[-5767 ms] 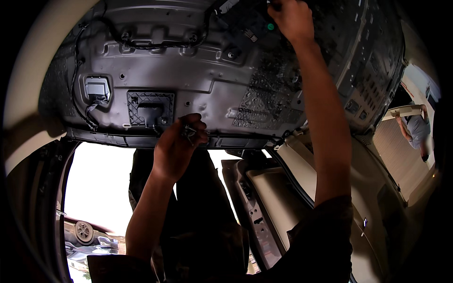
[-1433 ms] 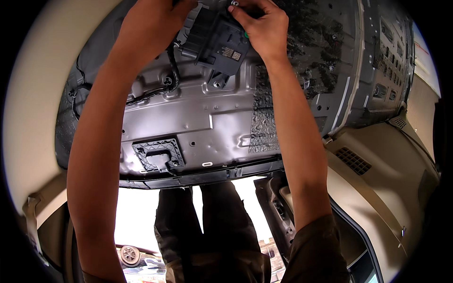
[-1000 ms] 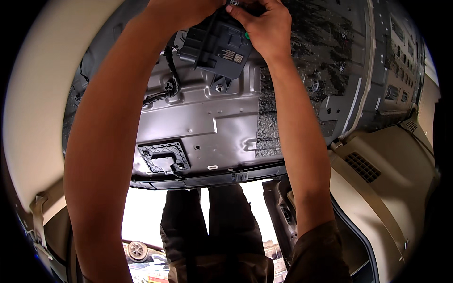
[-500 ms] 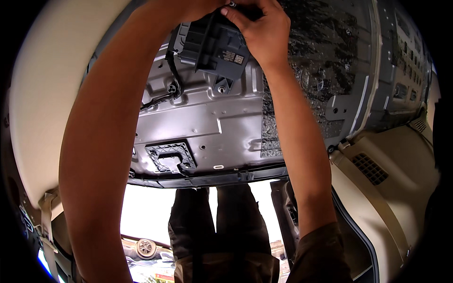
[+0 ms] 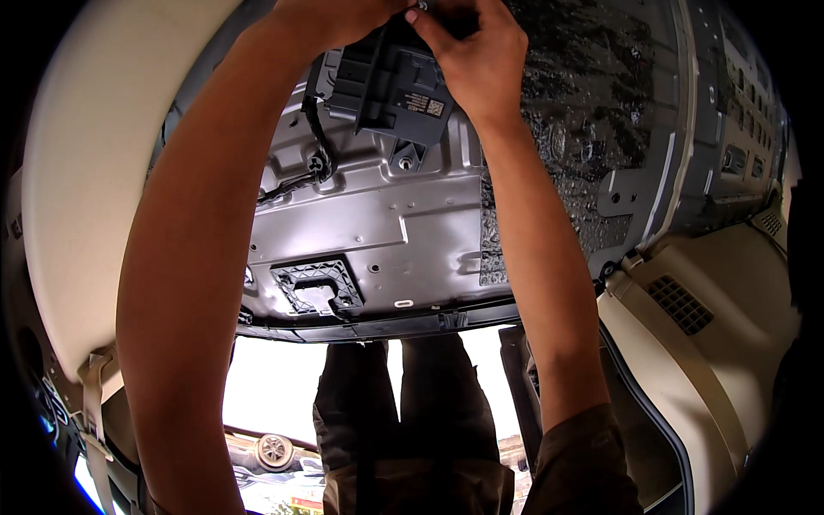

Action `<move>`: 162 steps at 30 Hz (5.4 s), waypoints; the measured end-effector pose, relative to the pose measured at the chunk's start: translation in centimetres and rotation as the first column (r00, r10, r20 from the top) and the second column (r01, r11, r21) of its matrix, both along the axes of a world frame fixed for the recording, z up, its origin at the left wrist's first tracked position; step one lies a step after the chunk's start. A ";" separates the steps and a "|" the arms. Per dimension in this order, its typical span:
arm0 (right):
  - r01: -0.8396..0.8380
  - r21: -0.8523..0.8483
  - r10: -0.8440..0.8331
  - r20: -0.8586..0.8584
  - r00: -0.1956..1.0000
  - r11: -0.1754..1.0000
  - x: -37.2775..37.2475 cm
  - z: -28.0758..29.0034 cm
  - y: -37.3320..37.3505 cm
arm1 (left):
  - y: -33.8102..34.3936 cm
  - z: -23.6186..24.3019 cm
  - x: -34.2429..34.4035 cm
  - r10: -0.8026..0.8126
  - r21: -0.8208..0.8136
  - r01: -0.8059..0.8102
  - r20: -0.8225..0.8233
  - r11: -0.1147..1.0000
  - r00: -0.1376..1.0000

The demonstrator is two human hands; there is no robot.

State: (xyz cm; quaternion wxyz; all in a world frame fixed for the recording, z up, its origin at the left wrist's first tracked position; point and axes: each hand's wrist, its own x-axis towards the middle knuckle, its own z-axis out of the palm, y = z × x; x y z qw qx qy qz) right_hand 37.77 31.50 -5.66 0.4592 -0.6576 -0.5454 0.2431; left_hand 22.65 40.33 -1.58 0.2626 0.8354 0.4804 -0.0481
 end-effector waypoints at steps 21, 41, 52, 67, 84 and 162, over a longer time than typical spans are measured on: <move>-0.057 0.008 0.058 -0.055 0.997 0.998 0.2 -0.3 -0.6 | -0.5 -0.4 -0.3 0.024 0.012 -0.025 0.089 1.000 0.996; -0.033 0.073 0.033 -0.006 0.999 0.997 0.1 -0.9 -0.8 | -0.1 -1.1 -0.2 -0.035 0.021 0.033 0.109 0.999 0.993; -0.039 0.076 0.034 0.068 0.997 0.996 0.3 -0.9 -0.7 | 0.7 -1.6 -0.3 0.092 -0.244 -0.025 0.266 0.969 0.960; -0.066 0.060 0.059 0.107 0.992 0.996 0.1 -1.2 -0.4 | 2.3 -1.7 -0.9 0.064 -0.388 0.050 0.276 0.920 0.959; -0.055 0.087 0.036 0.204 0.978 0.995 -0.1 -0.8 -0.7 | 1.4 -1.3 -0.8 0.174 -0.397 -0.049 0.285 0.917 0.943; 0.091 -0.001 -0.090 0.127 0.988 0.996 -0.9 -0.7 -0.5 | 2.0 -3.3 -0.6 0.239 -0.442 -0.072 0.333 0.894 0.912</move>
